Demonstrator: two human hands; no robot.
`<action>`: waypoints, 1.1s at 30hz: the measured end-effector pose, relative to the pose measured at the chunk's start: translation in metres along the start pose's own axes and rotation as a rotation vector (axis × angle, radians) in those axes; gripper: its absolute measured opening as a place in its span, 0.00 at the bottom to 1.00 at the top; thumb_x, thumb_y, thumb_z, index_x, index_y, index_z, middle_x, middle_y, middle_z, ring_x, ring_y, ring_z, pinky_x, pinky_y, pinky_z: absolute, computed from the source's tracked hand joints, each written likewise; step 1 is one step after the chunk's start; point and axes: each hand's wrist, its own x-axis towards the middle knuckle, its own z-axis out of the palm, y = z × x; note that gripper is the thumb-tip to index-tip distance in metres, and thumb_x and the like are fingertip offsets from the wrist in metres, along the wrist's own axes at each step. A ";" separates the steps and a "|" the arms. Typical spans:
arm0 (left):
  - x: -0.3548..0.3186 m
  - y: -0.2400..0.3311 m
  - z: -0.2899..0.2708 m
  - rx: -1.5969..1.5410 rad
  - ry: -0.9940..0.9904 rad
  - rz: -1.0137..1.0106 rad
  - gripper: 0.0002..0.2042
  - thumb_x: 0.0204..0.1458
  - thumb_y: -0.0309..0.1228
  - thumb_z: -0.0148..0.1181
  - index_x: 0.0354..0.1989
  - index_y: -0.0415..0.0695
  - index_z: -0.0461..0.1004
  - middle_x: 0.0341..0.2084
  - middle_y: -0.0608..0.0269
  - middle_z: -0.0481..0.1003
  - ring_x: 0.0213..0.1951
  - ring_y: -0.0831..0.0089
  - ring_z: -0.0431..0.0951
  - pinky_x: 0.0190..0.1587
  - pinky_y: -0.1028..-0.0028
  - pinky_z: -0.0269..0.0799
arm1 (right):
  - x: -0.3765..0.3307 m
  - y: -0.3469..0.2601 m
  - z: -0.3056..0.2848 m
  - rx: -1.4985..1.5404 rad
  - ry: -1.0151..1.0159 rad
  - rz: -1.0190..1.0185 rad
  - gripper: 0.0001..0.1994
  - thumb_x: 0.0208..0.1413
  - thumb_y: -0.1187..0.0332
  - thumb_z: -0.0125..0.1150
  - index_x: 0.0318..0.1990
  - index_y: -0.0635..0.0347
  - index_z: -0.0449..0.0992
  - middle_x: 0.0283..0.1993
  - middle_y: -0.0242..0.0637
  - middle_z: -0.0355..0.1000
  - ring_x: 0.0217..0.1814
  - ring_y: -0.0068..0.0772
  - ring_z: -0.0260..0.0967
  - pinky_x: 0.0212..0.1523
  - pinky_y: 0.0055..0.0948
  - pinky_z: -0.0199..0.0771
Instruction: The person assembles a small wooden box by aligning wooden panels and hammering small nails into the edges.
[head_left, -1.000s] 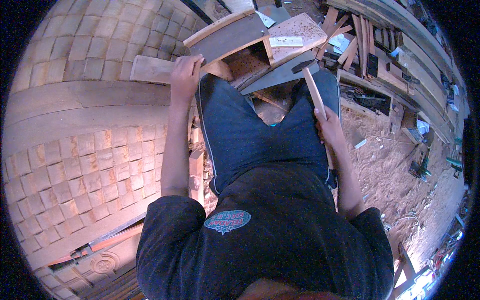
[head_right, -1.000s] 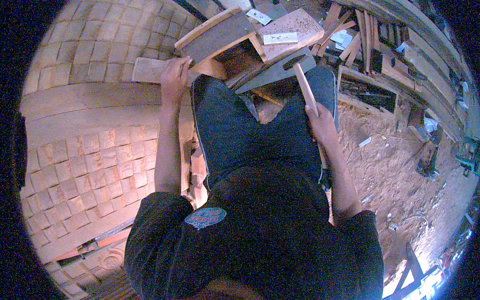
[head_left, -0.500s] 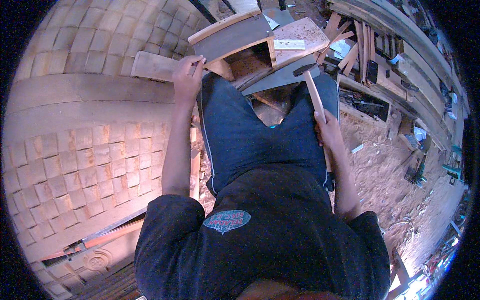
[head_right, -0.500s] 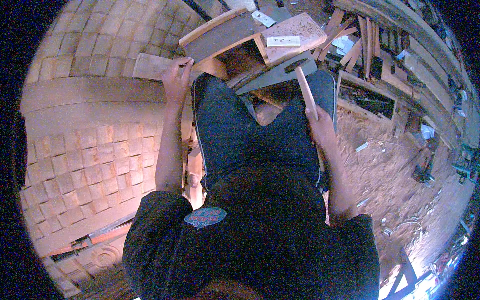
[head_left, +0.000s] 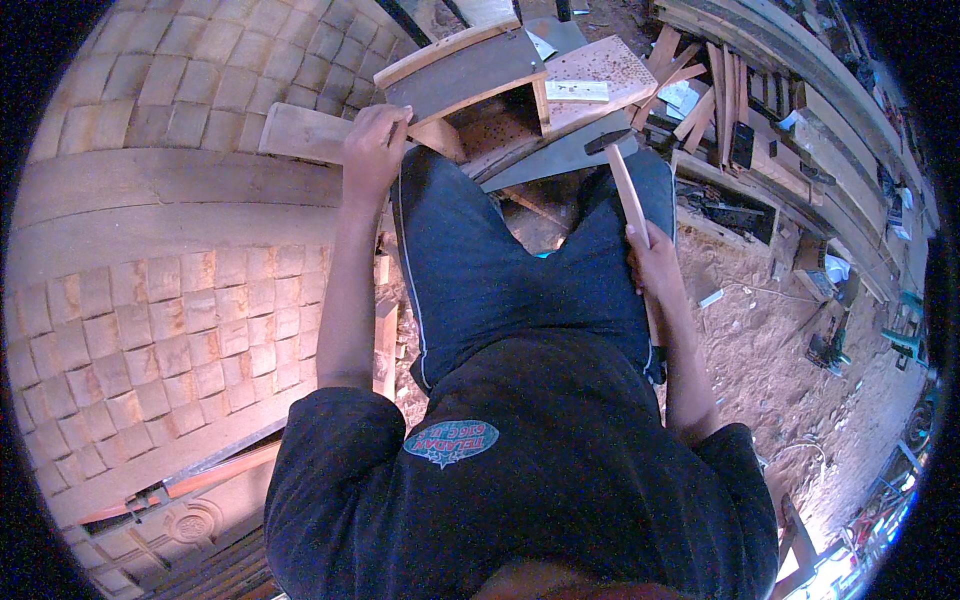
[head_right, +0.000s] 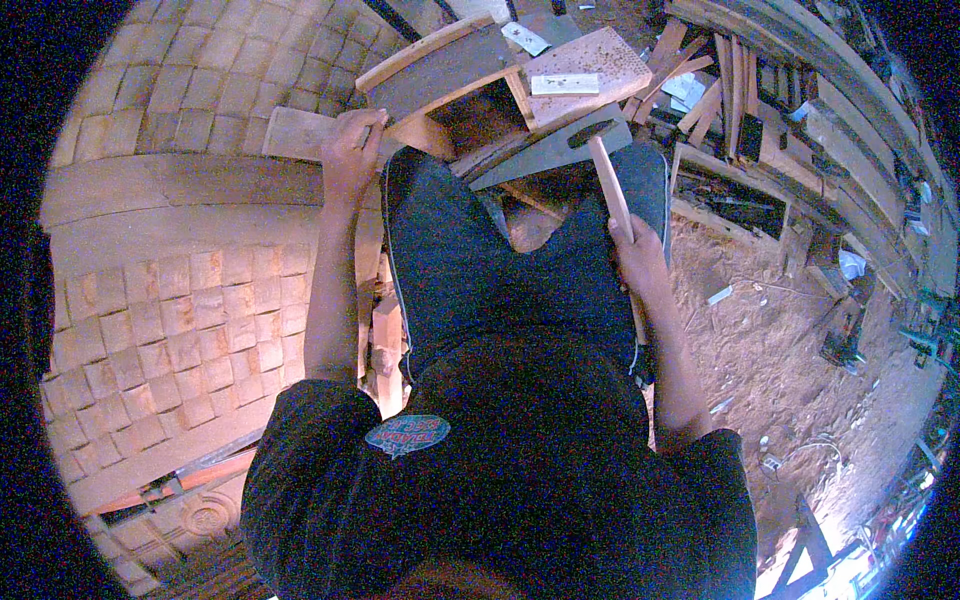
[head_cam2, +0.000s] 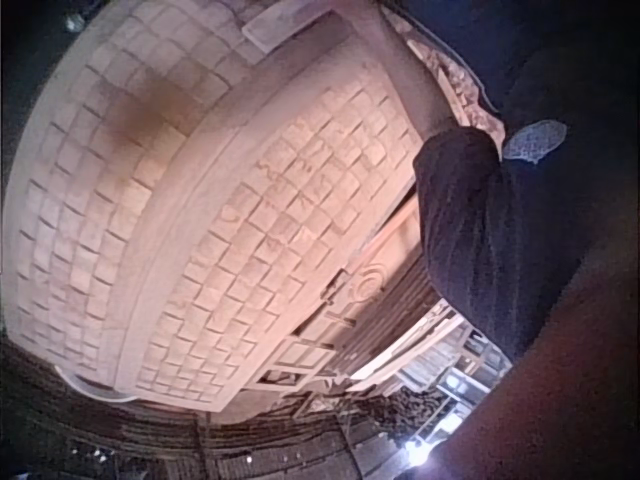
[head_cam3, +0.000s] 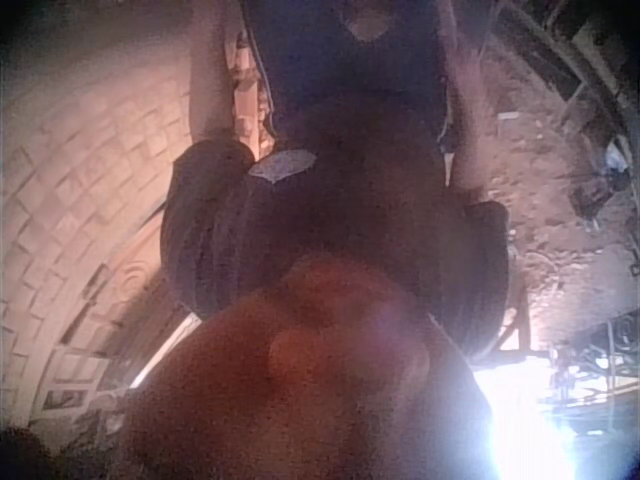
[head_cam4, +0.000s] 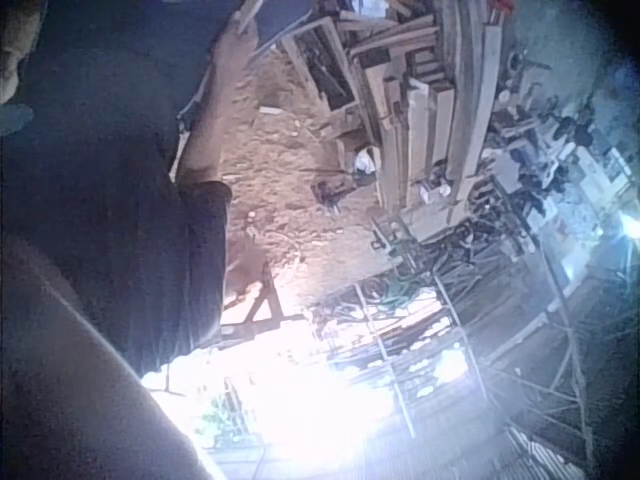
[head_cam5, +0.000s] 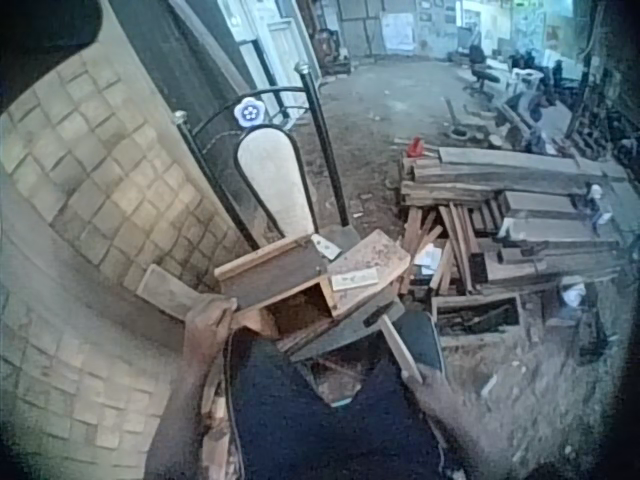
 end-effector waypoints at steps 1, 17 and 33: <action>-0.001 0.000 0.000 0.000 0.004 -0.002 0.04 0.51 0.23 0.65 0.35 0.41 0.80 0.33 0.56 0.80 0.39 0.58 0.80 0.41 0.63 0.74 | -0.002 -0.005 -0.001 0.005 -0.006 0.007 0.19 0.67 0.54 0.53 0.47 0.63 0.76 0.31 0.44 0.75 0.33 0.39 0.74 0.40 0.40 0.73; -0.016 -0.006 0.010 -0.036 0.039 -0.119 0.04 0.53 0.25 0.66 0.35 0.41 0.80 0.33 0.55 0.81 0.37 0.60 0.81 0.40 0.66 0.75 | -0.004 -0.003 -0.003 0.015 0.001 -0.018 0.21 0.67 0.52 0.52 0.48 0.63 0.76 0.32 0.45 0.76 0.34 0.40 0.74 0.41 0.42 0.72; -0.029 -0.007 0.015 -0.595 0.454 -0.667 0.08 0.55 0.26 0.66 0.42 0.39 0.82 0.37 0.65 0.81 0.40 0.79 0.78 0.46 0.77 0.74 | 0.001 0.002 0.007 0.066 -0.033 -0.106 0.16 0.70 0.53 0.49 0.38 0.56 0.70 0.16 0.25 0.58 0.10 0.20 0.53 0.10 0.25 0.54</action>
